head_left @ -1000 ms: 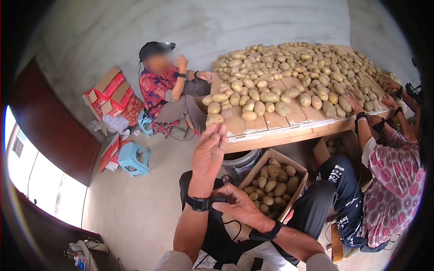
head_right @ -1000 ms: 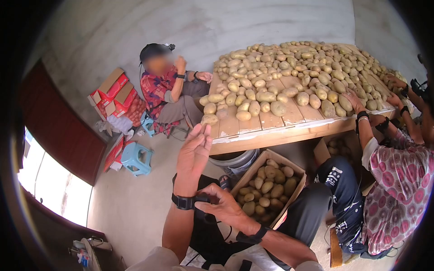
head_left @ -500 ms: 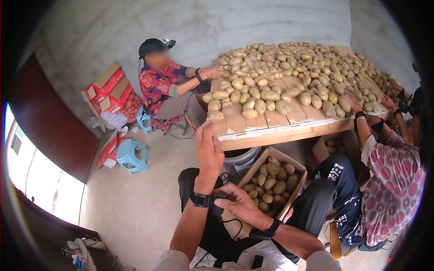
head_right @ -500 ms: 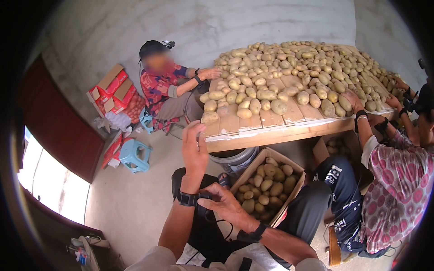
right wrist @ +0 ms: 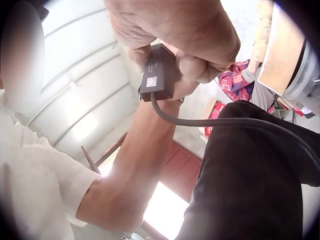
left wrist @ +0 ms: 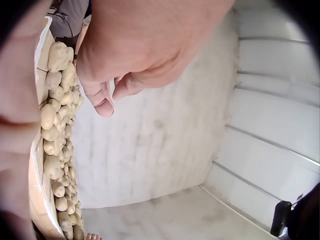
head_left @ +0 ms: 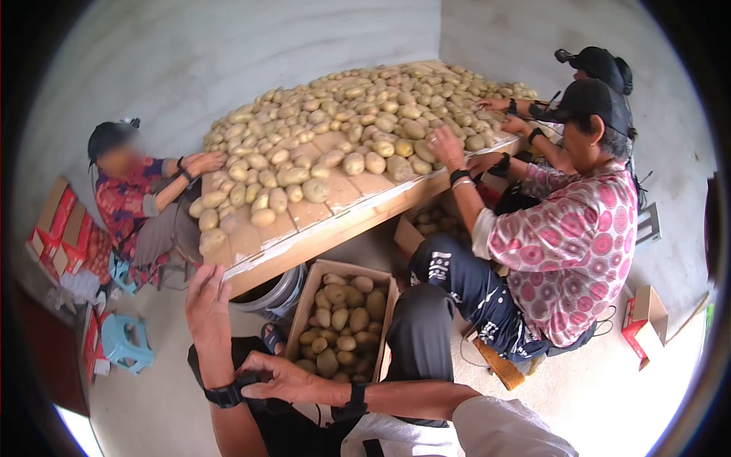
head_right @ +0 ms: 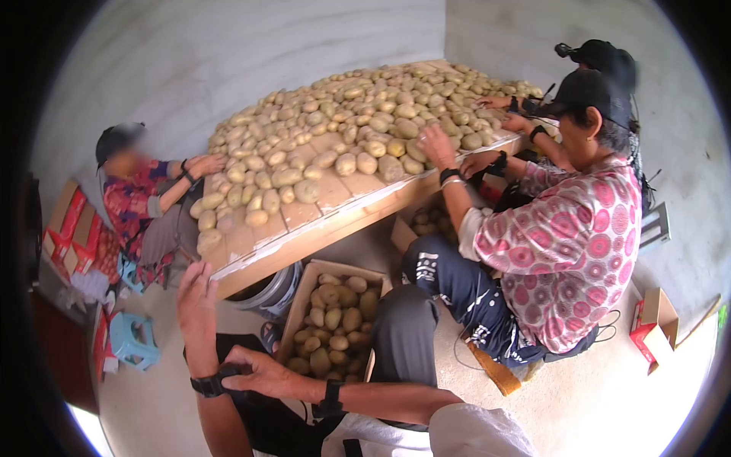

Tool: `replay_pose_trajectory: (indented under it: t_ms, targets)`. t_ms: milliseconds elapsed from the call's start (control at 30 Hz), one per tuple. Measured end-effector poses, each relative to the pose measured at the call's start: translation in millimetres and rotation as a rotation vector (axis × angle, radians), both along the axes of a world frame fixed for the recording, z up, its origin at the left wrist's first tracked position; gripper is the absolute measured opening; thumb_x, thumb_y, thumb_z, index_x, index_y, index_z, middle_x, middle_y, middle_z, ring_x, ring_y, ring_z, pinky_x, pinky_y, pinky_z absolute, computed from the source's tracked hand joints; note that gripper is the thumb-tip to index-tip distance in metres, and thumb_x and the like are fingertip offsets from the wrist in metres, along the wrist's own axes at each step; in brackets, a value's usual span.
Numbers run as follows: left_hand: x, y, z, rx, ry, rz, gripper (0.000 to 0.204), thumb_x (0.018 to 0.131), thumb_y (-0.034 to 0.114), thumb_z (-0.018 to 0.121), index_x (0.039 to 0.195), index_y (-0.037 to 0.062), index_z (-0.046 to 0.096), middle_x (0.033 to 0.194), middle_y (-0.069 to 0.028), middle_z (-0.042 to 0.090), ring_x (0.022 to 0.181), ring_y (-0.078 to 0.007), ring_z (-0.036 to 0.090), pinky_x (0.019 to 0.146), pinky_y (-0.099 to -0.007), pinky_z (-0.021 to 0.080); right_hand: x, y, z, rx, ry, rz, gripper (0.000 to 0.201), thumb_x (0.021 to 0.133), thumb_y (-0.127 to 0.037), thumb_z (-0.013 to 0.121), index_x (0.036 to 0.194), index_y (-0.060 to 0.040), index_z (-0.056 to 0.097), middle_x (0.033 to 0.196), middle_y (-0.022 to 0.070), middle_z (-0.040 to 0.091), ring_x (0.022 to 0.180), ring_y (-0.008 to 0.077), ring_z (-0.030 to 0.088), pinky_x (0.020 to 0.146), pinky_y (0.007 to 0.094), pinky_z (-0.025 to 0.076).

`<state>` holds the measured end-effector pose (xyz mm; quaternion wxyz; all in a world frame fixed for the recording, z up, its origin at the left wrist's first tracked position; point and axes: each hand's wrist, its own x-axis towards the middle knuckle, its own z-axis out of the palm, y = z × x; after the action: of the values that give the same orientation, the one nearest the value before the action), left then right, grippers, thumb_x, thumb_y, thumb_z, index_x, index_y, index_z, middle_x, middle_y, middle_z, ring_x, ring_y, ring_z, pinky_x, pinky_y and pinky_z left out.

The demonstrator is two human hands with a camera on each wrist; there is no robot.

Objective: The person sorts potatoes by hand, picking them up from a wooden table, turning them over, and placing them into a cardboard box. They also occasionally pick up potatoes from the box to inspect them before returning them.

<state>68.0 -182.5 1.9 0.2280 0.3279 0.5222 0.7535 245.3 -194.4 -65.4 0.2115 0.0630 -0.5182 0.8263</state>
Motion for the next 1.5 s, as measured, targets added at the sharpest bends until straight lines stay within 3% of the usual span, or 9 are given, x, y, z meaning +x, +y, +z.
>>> replay_pose_trajectory:
  t_ms: [333, 400, 467, 600, 800, 933, 1033, 1200, 1500]
  targets:
    - [-28, -12, 9, 0.211, -0.506, -0.161, 0.037, 0.1, -0.001, 0.059, 0.137, 0.0001, 0.057, 0.141, -0.0124, 0.059, 0.135, -0.0243, 0.055, 0.105, -0.0326, 0.048, 6, 10, 13, 0.073, -0.06, 0.09, 0.033, 0.099, -0.018, 0.07, 0.124, -0.0032, 0.054, 0.108, 0.0022, 0.058, 0.097, 0.009, 0.055, 0.084, 0.0281, 0.048]
    - [-79, -43, 31, 0.344, -0.488, -0.291, 0.051, 0.1, -0.004, 0.054, 0.148, -0.0108, 0.038, 0.15, -0.0217, 0.048, 0.141, -0.0286, 0.048, 0.115, -0.0366, 0.043, 18, 12, 27, 0.035, -0.06, 0.136, 0.035, 0.102, -0.017, 0.066, 0.131, -0.0039, 0.052, 0.112, 0.0036, 0.059, 0.094, 0.0102, 0.058, 0.085, 0.0289, 0.049]
    - [-56, -54, 100, 0.451, -0.496, -0.037, 0.054, 0.1, -0.009, 0.051, 0.15, -0.0166, 0.033, 0.153, -0.025, 0.045, 0.144, -0.0336, 0.044, 0.121, -0.0373, 0.04, 25, 19, 40, -0.03, -0.038, 0.095, 0.033, 0.106, -0.017, 0.059, 0.134, -0.0035, 0.049, 0.123, 0.0101, 0.061, 0.092, 0.0147, 0.059, 0.089, 0.0307, 0.051]
    - [-51, -101, 152, 0.447, -0.336, -0.07, 0.062, 0.097, -0.014, 0.049, 0.152, -0.0187, 0.022, 0.16, -0.0289, 0.031, 0.152, -0.0333, 0.032, 0.127, -0.0379, 0.033, 29, 34, 41, 0.036, -0.069, 0.093, 0.034, 0.11, -0.023, 0.052, 0.135, -0.0016, 0.049, 0.126, 0.0103, 0.063, 0.093, 0.0147, 0.059, 0.089, 0.0304, 0.05]
    - [-21, -157, 189, 0.273, -0.254, 0.053, 0.07, 0.096, -0.013, 0.053, 0.157, -0.0108, 0.019, 0.164, -0.0265, 0.026, 0.152, -0.0315, 0.032, 0.122, -0.0376, 0.038, 49, 57, 70, -0.065, -0.179, -0.094, 0.036, 0.109, -0.034, 0.052, 0.128, -0.0037, 0.058, 0.107, 0.0022, 0.067, 0.082, 0.0066, 0.061, 0.064, 0.0224, 0.043]
    - [-30, -204, 212, 0.192, -0.124, 0.096, 0.067, 0.098, -0.009, 0.053, 0.157, -0.0095, 0.021, 0.162, -0.0282, 0.028, 0.15, -0.0308, 0.038, 0.109, -0.0328, 0.052, 51, 82, 75, -0.042, -0.147, -0.103, 0.038, 0.109, -0.04, 0.052, 0.128, -0.0071, 0.058, 0.111, 0.0012, 0.068, 0.084, 0.0057, 0.061, 0.062, 0.0206, 0.039]
    - [-17, -222, 228, 0.169, -0.073, 0.216, 0.067, 0.099, -0.007, 0.054, 0.157, -0.0099, 0.021, 0.161, -0.0288, 0.03, 0.147, -0.0306, 0.041, 0.108, -0.0328, 0.053, 46, 121, 99, 0.076, -0.054, -0.157, 0.029, 0.108, -0.031, 0.053, 0.111, -0.0028, 0.062, 0.095, 0.0039, 0.066, 0.077, 0.0117, 0.063, 0.073, 0.0277, 0.051]
    - [11, -225, 215, 0.091, -0.041, 0.258, 0.064, 0.096, 0.0, 0.064, 0.151, -0.0085, 0.033, 0.149, -0.025, 0.048, 0.139, -0.0286, 0.05, 0.11, -0.0337, 0.049, 31, 230, 124, 0.456, -0.009, -0.34, 0.031, 0.106, -0.033, 0.059, 0.104, -0.0021, 0.066, 0.088, 0.0024, 0.066, 0.076, 0.0114, 0.063, 0.073, 0.0282, 0.053]
    - [50, -200, 137, -0.148, -0.096, 0.072, 0.046, 0.093, 0.01, 0.069, 0.137, 0.0012, 0.057, 0.138, -0.0148, 0.062, 0.121, -0.0234, 0.062, 0.083, -0.0309, 0.054, 61, 279, 87, 0.437, -0.187, -0.426, 0.035, 0.107, -0.033, 0.058, 0.102, -0.0005, 0.07, 0.093, 0.0035, 0.072, 0.079, 0.0115, 0.064, 0.077, 0.0275, 0.05]
